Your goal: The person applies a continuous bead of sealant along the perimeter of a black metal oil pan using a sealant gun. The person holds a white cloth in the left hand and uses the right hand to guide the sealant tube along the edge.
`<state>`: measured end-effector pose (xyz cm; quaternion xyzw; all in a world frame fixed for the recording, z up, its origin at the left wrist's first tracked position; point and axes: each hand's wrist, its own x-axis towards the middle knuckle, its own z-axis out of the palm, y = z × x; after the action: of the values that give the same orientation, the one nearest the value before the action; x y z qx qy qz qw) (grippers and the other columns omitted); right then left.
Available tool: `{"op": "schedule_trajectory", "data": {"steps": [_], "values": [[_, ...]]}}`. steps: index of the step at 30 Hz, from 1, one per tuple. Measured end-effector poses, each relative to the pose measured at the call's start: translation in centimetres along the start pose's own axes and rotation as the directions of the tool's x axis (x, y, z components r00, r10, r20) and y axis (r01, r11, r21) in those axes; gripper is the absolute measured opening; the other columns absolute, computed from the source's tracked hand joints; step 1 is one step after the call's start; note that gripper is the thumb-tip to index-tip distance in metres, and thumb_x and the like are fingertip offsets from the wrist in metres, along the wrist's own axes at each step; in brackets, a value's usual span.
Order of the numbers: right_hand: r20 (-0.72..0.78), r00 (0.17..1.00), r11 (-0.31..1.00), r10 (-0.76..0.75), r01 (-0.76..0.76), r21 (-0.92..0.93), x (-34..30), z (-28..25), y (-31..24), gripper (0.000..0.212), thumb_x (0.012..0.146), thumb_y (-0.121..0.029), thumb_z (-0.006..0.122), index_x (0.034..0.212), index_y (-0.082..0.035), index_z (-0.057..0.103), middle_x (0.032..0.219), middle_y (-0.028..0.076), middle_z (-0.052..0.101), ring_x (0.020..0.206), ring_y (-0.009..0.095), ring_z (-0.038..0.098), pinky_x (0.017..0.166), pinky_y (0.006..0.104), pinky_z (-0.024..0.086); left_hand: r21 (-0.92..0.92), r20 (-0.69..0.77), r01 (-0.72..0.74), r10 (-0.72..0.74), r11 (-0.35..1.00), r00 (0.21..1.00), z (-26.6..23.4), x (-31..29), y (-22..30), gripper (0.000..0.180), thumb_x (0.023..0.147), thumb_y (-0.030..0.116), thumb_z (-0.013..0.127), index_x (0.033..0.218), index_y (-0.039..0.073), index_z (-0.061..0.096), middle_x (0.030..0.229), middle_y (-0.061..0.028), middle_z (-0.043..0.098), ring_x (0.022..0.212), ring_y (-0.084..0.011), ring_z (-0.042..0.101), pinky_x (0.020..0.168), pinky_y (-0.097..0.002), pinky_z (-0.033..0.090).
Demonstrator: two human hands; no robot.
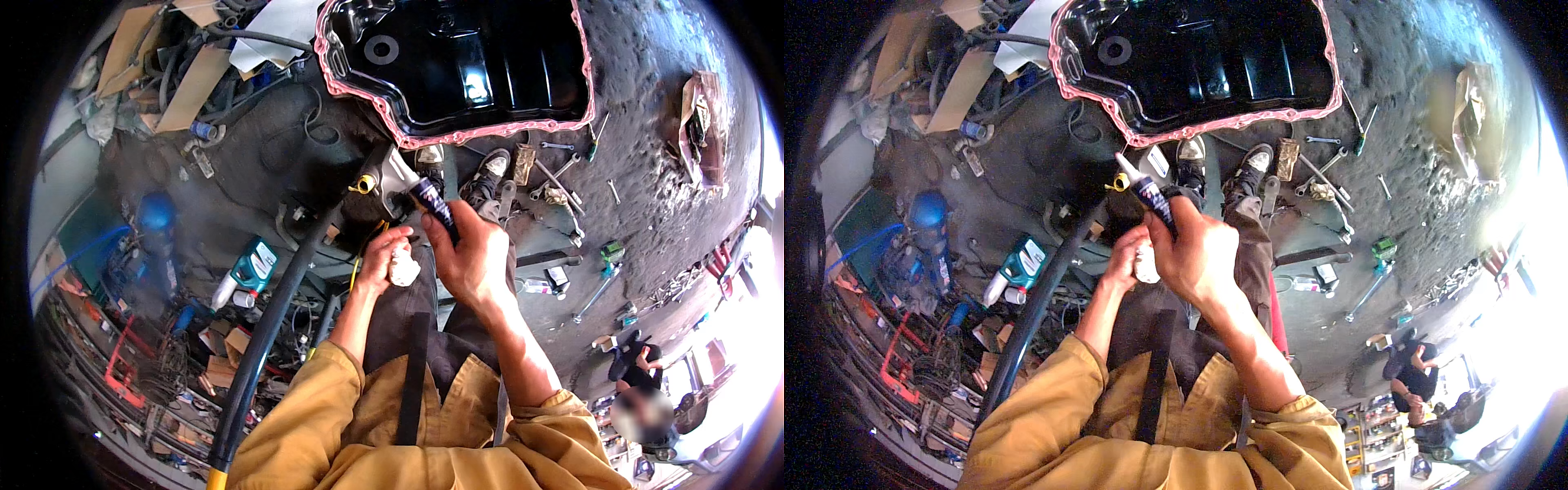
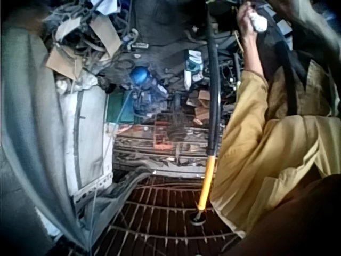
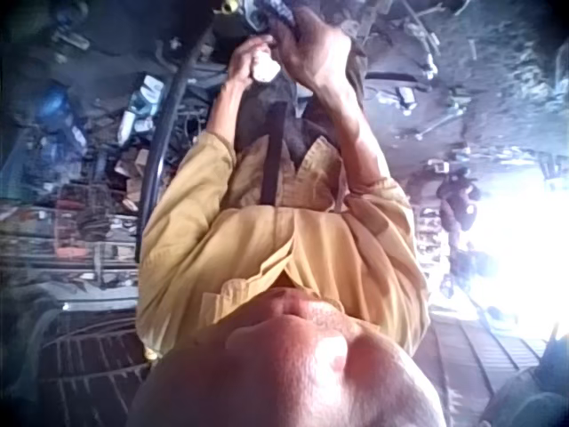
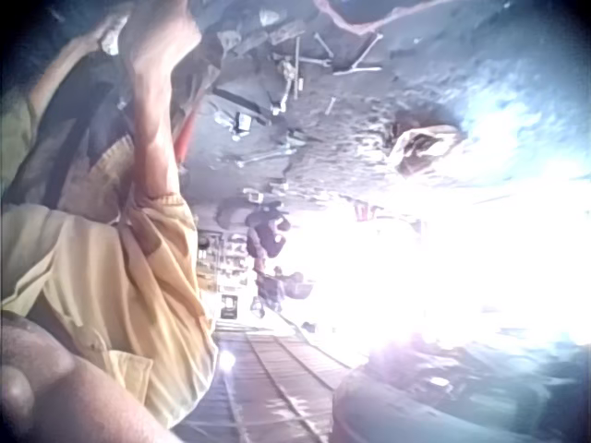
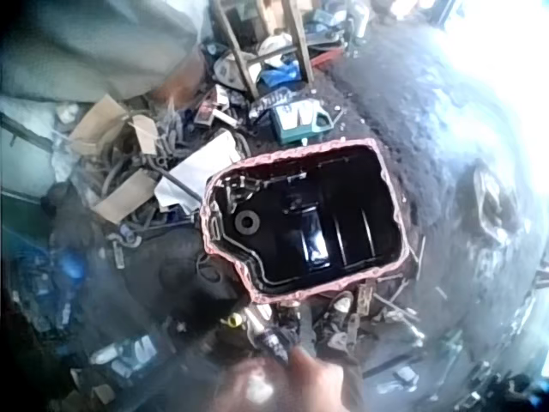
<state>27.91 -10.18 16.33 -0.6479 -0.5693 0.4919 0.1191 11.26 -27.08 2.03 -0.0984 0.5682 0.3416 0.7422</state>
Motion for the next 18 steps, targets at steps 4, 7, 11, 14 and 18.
{"op": "schedule_trajectory", "data": {"steps": [4, 7, 11, 14, 18], "values": [[-0.001, 0.997, 0.976, 0.078, -0.077, 0.202, -1.8, 0.3, 0.9, 0.026, 0.090, -0.022, 0.072, 0.079, -0.005, 0.055, 0.057, 0.018, 0.055, 0.050, 0.035, 0.060, 0.048, 0.0409, 0.045, 0.493, 0.018, -0.265, 0.295, 0.829, 0.955, 4.1, -3.1, 11.2, 0.025, 0.092, 0.007, 0.060, 0.115, 0.002, 0.065, 0.085, -0.0021, 0.063, 0.068, -0.0064, 0.056, 0.063, -0.0217, 0.046], [-0.047, 0.992, 0.924, 0.114, -0.088, 0.373, -2.9, 0.7, 1.7, 0.023, 0.091, -0.021, 0.071, 0.084, -0.003, 0.059, 0.057, 0.015, 0.053, 0.048, 0.027, 0.055, 0.048, 0.0360, 0.044, 0.727, 0.305, -0.525, 0.475, 0.444, 0.825, 9.0, -5.9, 20.2, 0.019, 0.090, 0.003, 0.057, 0.107, 0.002, 0.065, 0.086, 0.0000, 0.061, 0.070, -0.0051, 0.054, 0.064, -0.0218, 0.045], [-0.080, 0.993, 0.916, 0.088, -0.049, 0.399, -3.9, 0.9, 3.1, 0.019, 0.091, -0.020, 0.071, 0.092, -0.003, 0.063, 0.059, 0.012, 0.055, 0.051, 0.024, 0.055, 0.051, 0.0351, 0.044, 0.831, 0.447, -0.526, 0.342, 0.184, 0.826, 15.4, -5.5, 28.3, 0.014, 0.084, -0.001, 0.052, 0.095, 0.002, 0.059, 0.105, -0.0072, 0.068, 0.073, -0.0043, 0.051, 0.067, -0.0209, 0.043], [-0.084, 0.996, 0.934, 0.032, 0.000, 0.358, -4.2, 1.3, 3.9, 0.020, 0.091, -0.019, 0.072, 0.098, -0.001, 0.065, 0.061, 0.011, 0.055, 0.052, 0.019, 0.054, 0.052, 0.0322, 0.044, 0.868, 0.492, -0.494, 0.198, -0.046, 0.848, 17.8, -3.2, 30.6, 0.013, 0.079, -0.003, 0.046, 0.090, 0.003, 0.052, 0.123, -0.0164, 0.068, 0.084, -0.0071, 0.053, 0.071, -0.0212, 0.039], [-0.132, 0.991, 0.937, 0.005, 0.041, 0.347, -3.4, 1.1, 4.1, 0.017, 0.088, -0.017, 0.073, 0.094, -0.002, 0.065, 0.061, 0.014, 0.056, 0.050, 0.028, 0.057, 0.050, 0.0355, 0.044, 0.872, 0.477, -0.469, 0.031, -0.141, 0.878, 19.0, -1.4, 31.0, 0.017, 0.075, -0.005, 0.047, 0.090, 0.002, 0.051, 0.117, -0.0147, 0.069, 0.116, -0.0197, 0.063, 0.079, -0.0269, 0.046]]}}
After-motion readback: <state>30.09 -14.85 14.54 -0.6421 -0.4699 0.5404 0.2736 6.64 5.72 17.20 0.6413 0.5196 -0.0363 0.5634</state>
